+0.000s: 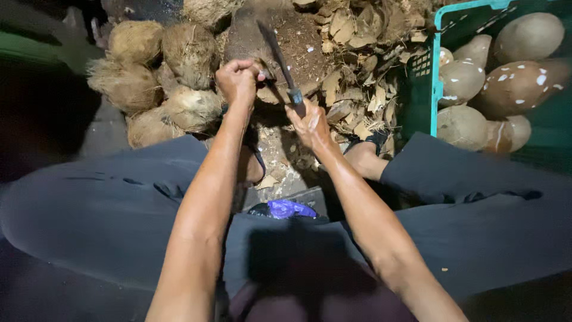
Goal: The person sits on the ground and uses a machete to chop and trim the outer husk from coconuts one at a time, rotating each coconut to cut away the husk, then sets the trimmed coconut aside and reaches for the next one from a pile.
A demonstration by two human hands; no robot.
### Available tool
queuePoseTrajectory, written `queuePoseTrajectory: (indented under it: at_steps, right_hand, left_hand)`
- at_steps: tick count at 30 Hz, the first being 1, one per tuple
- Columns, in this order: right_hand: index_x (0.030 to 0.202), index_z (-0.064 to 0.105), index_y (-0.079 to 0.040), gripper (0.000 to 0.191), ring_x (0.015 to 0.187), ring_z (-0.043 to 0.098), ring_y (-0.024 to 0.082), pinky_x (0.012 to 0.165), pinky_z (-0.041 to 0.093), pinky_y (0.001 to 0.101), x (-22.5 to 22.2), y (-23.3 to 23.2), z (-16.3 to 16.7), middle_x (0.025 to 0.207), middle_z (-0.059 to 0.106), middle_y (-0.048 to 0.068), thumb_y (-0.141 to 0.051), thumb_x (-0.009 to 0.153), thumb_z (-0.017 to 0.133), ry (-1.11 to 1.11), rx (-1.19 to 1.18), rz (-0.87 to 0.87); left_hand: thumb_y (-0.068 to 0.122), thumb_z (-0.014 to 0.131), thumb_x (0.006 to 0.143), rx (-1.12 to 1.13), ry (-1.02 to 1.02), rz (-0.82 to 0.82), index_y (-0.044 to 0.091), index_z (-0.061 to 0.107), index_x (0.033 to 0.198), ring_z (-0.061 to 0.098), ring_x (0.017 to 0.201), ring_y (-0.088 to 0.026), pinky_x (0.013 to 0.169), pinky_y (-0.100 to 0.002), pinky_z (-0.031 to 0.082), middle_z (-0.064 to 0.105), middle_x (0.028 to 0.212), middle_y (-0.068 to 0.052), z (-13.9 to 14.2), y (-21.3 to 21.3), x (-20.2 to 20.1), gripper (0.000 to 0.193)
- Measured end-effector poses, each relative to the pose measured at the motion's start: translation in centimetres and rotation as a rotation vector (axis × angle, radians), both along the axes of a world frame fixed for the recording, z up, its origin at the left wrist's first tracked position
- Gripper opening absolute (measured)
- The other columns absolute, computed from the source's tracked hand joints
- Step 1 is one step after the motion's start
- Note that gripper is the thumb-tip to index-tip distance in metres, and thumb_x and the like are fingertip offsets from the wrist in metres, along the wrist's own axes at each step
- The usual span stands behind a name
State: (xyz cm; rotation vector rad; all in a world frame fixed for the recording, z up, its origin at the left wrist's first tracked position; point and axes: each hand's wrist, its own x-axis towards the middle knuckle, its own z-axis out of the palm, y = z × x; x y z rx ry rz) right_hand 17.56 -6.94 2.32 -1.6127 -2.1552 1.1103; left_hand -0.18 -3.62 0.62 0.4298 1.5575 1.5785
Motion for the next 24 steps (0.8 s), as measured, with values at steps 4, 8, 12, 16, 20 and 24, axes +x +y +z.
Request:
queuePoseTrajectory:
  at_steps: [4,8,12,16,20,24]
  right_hand:
    - [0.096,0.064,0.0,0.029,0.061,0.06,0.026,0.062,0.05,0.0426,-0.1,-0.5,-0.3,0.068,0.062,0.013,-0.028,0.094,0.068,0.13,-0.086,-0.048]
    - [0.092,0.064,-0.001,0.031,0.06,0.061,0.024,0.059,0.052,0.0424,-0.4,-0.3,0.2,0.07,0.064,0.011,-0.031,0.096,0.068,0.086,-0.277,-0.13]
    - [0.089,0.067,-0.003,0.031,0.059,0.062,0.018,0.057,0.052,0.0377,-0.1,0.1,1.2,0.067,0.066,0.008,-0.033,0.096,0.069,0.077,-0.199,-0.129]
    - [0.092,0.066,-0.003,0.024,0.056,0.059,0.017,0.05,0.051,0.034,0.1,-0.4,0.8,0.067,0.064,0.008,-0.026,0.098,0.067,0.187,-0.104,-0.123]
    - [0.086,0.064,-0.005,0.021,0.052,0.059,0.017,0.045,0.053,0.0312,-0.7,-0.6,0.0,0.067,0.064,0.006,-0.022,0.099,0.059,0.129,-0.251,-0.088]
    - [0.086,0.063,-0.006,0.019,0.05,0.058,0.019,0.042,0.05,0.0334,-0.9,-0.4,0.6,0.064,0.061,0.005,-0.02,0.098,0.061,0.07,-0.245,-0.104]
  left_hand:
    - [-0.008,0.061,0.077,-0.174,0.099,-0.017,-0.005,0.071,0.08,0.071,0.057,-0.016,0.052,-0.03,0.059,0.073,0.068,-0.011,0.0,-0.1,0.0,0.011]
    - [-0.006,0.069,0.077,-0.072,0.111,-0.015,-0.006,0.071,0.08,0.07,0.059,-0.014,0.056,-0.027,0.057,0.073,0.071,-0.01,0.0,-0.2,0.1,0.004]
    - [-0.005,0.07,0.076,-0.123,0.201,-0.014,-0.004,0.073,0.081,0.071,0.058,-0.013,0.056,-0.026,0.056,0.075,0.07,-0.01,0.2,-0.1,0.1,0.006]
    - [-0.008,0.067,0.077,-0.034,0.14,-0.047,-0.005,0.074,0.08,0.069,0.059,-0.013,0.056,-0.026,0.055,0.076,0.072,-0.01,-0.1,-0.4,0.2,0.008]
    - [-0.011,0.063,0.078,-0.032,0.134,-0.012,-0.006,0.072,0.08,0.07,0.059,-0.015,0.054,-0.028,0.057,0.074,0.072,-0.012,-0.3,-0.5,0.2,0.011]
    - [-0.011,0.064,0.077,-0.024,0.113,-0.025,-0.006,0.071,0.08,0.072,0.06,-0.016,0.056,-0.028,0.059,0.074,0.074,-0.012,-0.4,-0.5,0.3,0.009]
